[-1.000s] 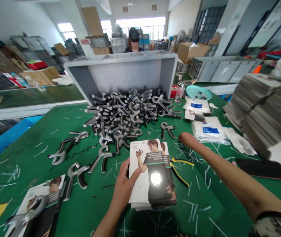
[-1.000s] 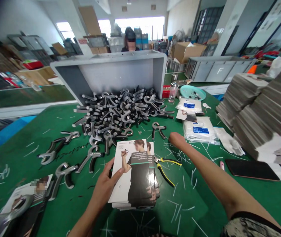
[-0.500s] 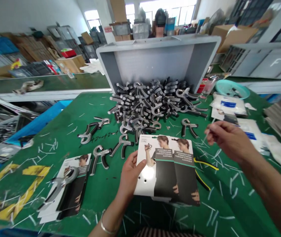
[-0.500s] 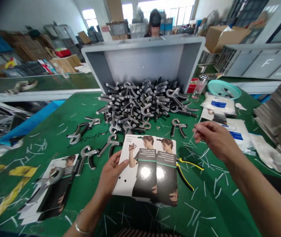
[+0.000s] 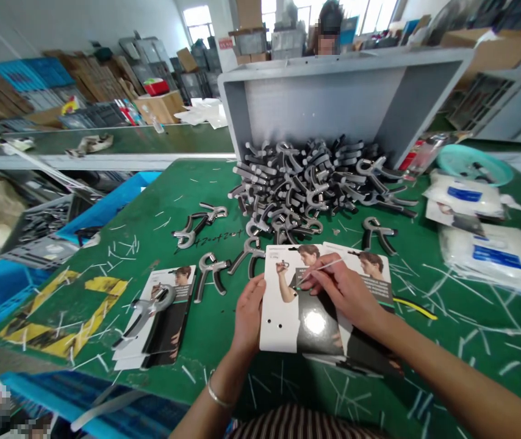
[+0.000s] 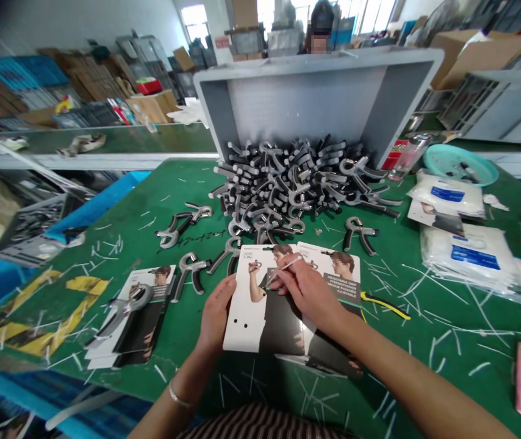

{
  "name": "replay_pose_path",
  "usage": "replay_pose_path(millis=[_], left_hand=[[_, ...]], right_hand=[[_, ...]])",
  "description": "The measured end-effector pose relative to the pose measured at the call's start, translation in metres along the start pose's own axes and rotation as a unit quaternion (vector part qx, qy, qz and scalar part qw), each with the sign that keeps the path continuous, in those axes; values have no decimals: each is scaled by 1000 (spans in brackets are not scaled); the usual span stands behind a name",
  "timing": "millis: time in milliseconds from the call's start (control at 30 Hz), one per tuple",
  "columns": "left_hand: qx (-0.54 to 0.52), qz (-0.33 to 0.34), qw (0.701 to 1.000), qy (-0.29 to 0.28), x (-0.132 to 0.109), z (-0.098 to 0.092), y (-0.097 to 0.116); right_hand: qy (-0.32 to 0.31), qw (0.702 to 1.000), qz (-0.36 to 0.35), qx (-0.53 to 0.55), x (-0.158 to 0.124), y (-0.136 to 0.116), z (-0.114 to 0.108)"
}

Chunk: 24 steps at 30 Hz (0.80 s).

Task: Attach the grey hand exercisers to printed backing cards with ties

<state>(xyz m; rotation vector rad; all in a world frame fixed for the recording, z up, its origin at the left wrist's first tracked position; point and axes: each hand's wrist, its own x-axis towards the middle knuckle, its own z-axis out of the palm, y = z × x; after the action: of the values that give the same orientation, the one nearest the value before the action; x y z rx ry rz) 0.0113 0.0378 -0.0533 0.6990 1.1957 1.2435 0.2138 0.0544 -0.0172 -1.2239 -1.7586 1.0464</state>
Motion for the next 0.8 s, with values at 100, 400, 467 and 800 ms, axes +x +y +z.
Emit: replay_pose_path(millis=[100, 400, 467, 800], left_hand=[[-10, 4, 1000, 11, 7, 2, -6], [-29, -19, 999, -26, 1, 4, -11], [-24, -1, 999, -27, 1, 11, -2], [-56, -88, 990, -94, 12, 20, -24]], right_hand=[[-29, 997, -15, -69, -2, 3, 1], [-50, 976, -91, -191, 2, 3, 2], [-32, 983, -73, -166, 1, 4, -4], [-26, 988, -36, -145, -2, 5, -17]])
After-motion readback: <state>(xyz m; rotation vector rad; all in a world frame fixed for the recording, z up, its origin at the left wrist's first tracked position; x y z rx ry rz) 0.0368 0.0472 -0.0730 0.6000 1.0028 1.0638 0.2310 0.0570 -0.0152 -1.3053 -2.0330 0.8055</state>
